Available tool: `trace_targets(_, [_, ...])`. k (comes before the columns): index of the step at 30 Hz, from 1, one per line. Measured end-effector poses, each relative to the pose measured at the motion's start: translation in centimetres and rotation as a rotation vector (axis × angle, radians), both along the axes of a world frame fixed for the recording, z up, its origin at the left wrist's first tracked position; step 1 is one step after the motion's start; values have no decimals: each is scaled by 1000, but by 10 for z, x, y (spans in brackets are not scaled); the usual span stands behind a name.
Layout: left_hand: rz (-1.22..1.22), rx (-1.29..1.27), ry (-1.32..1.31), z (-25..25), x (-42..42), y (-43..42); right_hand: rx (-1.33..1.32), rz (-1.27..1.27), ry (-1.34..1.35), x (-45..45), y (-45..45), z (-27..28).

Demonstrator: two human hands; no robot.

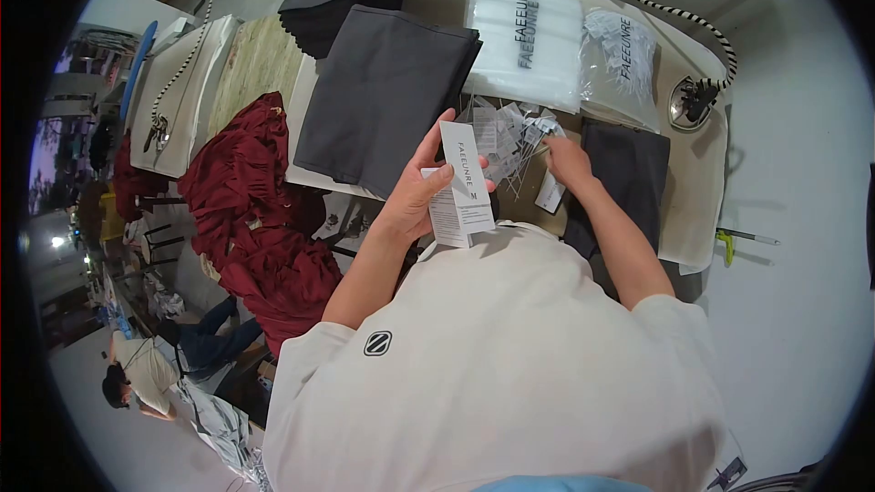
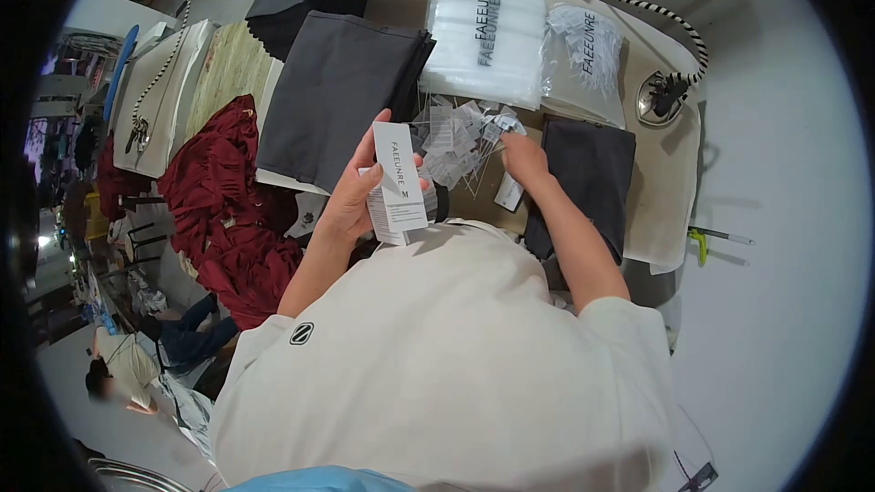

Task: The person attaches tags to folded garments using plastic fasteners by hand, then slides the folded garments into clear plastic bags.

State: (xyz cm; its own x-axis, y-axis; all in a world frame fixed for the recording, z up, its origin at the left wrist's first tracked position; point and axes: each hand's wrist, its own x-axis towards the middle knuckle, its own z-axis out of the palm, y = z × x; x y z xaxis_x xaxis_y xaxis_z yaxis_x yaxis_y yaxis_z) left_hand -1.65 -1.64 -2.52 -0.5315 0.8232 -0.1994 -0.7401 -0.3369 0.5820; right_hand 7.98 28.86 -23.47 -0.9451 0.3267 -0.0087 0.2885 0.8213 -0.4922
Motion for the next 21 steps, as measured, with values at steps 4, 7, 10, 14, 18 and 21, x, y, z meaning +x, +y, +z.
trace_targets(4, [-17, 31, 6, 0, -1, 0, 165, 193, -229, -15, -3, -23])
trace_targets(7, [-37, 21, -15, -2, 0, -1, 263, 377, -164, -16, 6, -36])
trace_targets(10, [-45, -6, -58, -10, 4, -2, 300, 441, -146, -14, 9, -28])
trace_targets(14, [-1, 68, -107, -19, 6, -3, 308, 469, -145, -15, 23, -1])
trace_targets(18, [87, -45, -119, -14, 8, -1, 16, 359, 54, -7, 28, 68])
trace_targets(21, [88, -73, -114, -9, 5, 4, -166, 299, 238, -7, 12, 149])
